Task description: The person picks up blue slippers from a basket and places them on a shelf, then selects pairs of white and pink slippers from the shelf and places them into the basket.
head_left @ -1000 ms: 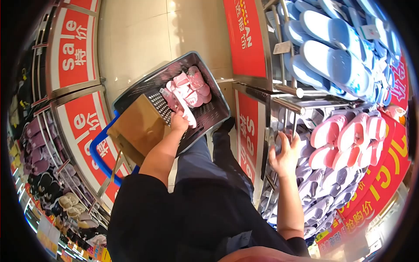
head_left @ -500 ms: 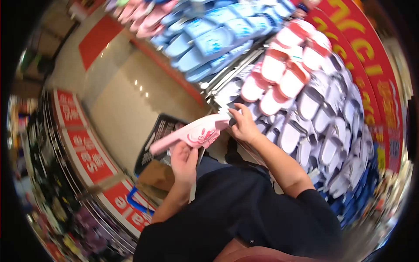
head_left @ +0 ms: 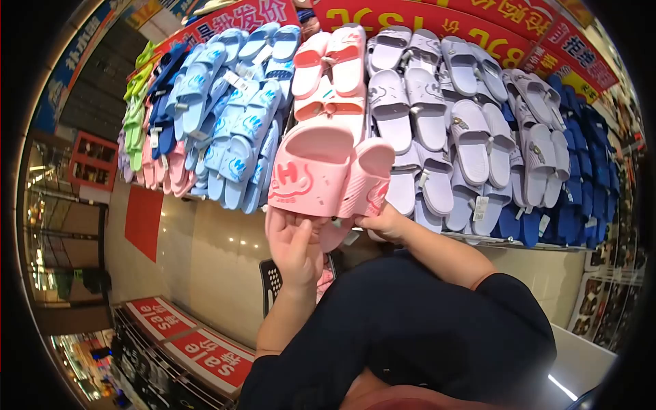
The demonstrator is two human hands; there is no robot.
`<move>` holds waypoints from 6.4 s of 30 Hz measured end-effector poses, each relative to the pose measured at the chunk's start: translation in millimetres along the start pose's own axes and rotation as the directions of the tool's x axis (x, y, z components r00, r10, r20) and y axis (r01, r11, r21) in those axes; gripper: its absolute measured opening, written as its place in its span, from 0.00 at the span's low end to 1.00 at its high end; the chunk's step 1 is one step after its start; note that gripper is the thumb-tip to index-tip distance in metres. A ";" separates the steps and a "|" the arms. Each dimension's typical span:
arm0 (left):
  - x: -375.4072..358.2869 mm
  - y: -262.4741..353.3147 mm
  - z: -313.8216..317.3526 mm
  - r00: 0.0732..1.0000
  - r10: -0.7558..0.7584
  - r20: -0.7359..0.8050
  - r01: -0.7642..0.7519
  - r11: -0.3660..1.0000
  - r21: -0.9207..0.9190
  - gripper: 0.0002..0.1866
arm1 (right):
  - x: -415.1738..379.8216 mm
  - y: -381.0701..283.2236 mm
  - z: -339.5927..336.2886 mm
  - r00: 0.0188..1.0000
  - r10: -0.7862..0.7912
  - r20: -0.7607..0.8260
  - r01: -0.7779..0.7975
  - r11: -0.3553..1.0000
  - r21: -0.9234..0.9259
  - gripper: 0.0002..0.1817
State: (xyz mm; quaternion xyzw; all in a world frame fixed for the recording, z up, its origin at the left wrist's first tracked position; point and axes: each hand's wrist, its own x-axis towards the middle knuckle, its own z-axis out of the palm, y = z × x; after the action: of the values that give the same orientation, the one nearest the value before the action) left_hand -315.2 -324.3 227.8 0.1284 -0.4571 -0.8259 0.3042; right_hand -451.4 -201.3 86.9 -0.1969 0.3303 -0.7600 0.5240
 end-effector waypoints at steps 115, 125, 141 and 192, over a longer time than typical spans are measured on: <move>-266.3 -277.4 -452.4 0.061 0.388 -0.920 0.654 0.680 0.331 0.08 | 126.9 141.4 -1.4 0.974 0.056 0.220 0.201 -0.658 -0.726 0.13; -203.9 -32.6 -218.9 0.814 0.496 -0.302 0.194 0.258 0.947 0.09 | 74.9 97.0 45.5 0.922 0.065 0.382 0.387 -0.204 -0.899 0.42; -49.2 -79.1 -109.3 0.891 0.312 -0.328 -0.037 0.772 0.635 0.28 | -65.5 -59.8 62.6 0.964 -0.242 0.107 0.216 0.489 -0.845 0.19; 87.2 -111.2 -14.2 0.993 -0.095 0.066 0.029 0.757 0.652 0.22 | 99.2 -221.5 -204.4 0.550 -0.694 -0.465 -0.191 0.437 -0.879 0.37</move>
State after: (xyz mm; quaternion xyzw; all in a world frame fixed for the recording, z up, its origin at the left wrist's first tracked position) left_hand -419.3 -343.7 133.1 0.2014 -0.7246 -0.6309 0.1909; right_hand -767.9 -181.2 95.3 -0.1271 0.8171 -0.5623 0.0025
